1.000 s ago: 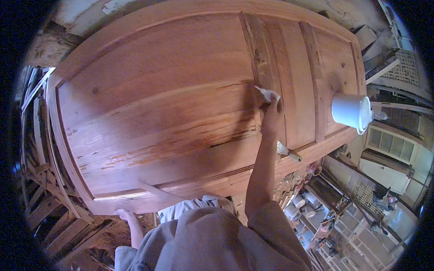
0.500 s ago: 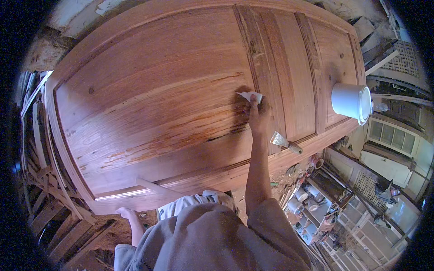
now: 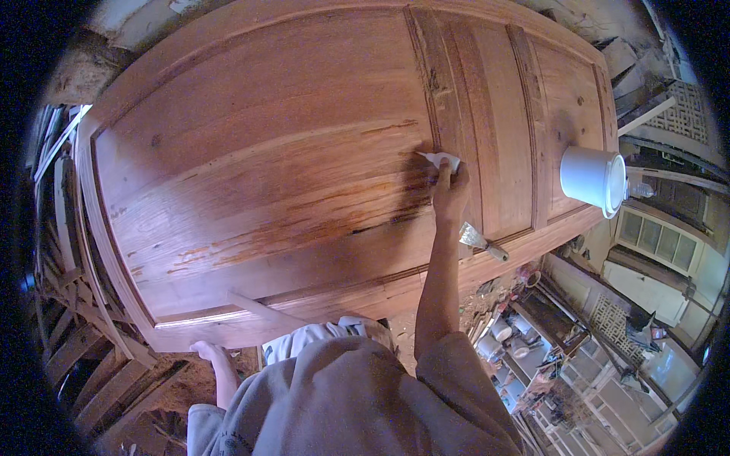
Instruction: The person applies a liquid substance from a small bottle onto a large wooden panel, spreading it into a crevice and across the surface with the tip of the bottle.
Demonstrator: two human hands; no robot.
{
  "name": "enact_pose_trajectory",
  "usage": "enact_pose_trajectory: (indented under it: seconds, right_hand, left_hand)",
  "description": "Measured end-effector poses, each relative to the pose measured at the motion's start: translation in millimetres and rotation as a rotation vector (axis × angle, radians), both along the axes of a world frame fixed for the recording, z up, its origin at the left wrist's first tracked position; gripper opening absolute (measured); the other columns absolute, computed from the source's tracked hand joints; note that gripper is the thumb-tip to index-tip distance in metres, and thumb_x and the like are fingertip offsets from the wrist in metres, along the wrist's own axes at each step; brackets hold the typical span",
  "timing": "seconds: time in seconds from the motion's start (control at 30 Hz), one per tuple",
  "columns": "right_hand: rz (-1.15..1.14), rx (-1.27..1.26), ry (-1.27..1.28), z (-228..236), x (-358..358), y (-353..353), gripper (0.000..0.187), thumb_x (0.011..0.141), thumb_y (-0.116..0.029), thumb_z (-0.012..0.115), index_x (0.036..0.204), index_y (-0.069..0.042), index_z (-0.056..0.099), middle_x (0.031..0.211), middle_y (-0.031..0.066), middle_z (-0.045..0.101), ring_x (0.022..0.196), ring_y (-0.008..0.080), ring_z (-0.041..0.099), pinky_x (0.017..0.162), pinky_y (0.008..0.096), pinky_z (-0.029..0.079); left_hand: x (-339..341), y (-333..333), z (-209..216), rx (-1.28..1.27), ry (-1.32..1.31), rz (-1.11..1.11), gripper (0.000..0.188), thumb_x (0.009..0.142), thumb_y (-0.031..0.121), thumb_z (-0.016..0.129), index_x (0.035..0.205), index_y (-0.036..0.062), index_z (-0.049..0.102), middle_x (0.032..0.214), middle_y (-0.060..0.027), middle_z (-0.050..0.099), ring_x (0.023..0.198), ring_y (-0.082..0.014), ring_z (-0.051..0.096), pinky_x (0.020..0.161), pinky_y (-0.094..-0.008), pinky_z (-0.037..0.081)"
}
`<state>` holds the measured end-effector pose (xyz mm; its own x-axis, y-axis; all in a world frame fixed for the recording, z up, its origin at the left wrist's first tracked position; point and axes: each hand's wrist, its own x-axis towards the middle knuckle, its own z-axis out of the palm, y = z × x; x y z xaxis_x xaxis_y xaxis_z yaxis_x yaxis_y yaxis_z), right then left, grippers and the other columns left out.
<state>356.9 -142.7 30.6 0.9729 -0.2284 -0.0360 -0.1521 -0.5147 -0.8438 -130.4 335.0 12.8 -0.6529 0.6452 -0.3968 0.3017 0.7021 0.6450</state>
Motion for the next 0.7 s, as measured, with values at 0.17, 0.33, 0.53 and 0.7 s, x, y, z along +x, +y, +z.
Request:
enact_pose_trajectory:
  seconds: [0.17, 0.33, 0.53, 0.7]
  right_hand:
    - [-0.095, 0.096, 0.072, 11.5, 2.4, 2.2, 0.031, 0.098, -0.026, 0.058, 0.096, 0.005, 0.062, 0.077, 0.0147, 0.066, 0.068, 0.0196, 0.062, 0.061, 0.0352, 0.049]
    - [-0.003, -0.073, 0.083, 16.7, -16.8, 8.2, 0.031, 0.098, -0.027, 0.059, 0.097, 0.003, 0.063, 0.077, 0.0133, 0.068, 0.071, 0.0185, 0.065, 0.062, 0.0337, 0.05]
    - [0.118, 0.153, 0.152, 33.0, -31.1, 51.7, 0.024, 0.1, -0.025, 0.059, 0.096, -0.001, 0.059, 0.073, 0.003, 0.062, 0.062, 0.0083, 0.058, 0.056, 0.0235, 0.047]
    - [0.161, 0.143, 0.114, 16.1, -28.9, 43.7, 0.025, 0.1, -0.026, 0.059, 0.097, -0.001, 0.059, 0.072, 0.0037, 0.061, 0.062, 0.0086, 0.056, 0.054, 0.0246, 0.045]
  left_hand:
    - [-3.3, 3.1, 0.2, -0.041, 0.03, 0.054, 0.084, 0.098, 0.06, 0.03, 0.136, -0.0134, 0.045, 0.139, -0.0273, 0.049, 0.124, -0.0431, 0.052, 0.107, -0.0499, 0.044]
    - [4.5, 2.2, 0.7, -0.08, 0.032, 0.086, 0.084, 0.098, 0.061, 0.029, 0.137, -0.0126, 0.045, 0.14, -0.0258, 0.05, 0.124, -0.0421, 0.052, 0.107, -0.0492, 0.043]
    - [-35.8, 17.1, -18.0, -0.097, 0.01, 0.08, 0.085, 0.098, 0.062, 0.029, 0.138, -0.0119, 0.044, 0.141, -0.024, 0.049, 0.125, -0.0415, 0.052, 0.108, -0.0486, 0.042]
    - [-7.8, 5.1, -2.3, -0.121, 0.037, 0.07, 0.084, 0.099, 0.06, 0.029, 0.138, -0.0128, 0.044, 0.142, -0.0239, 0.049, 0.125, -0.0412, 0.052, 0.108, -0.0479, 0.043]
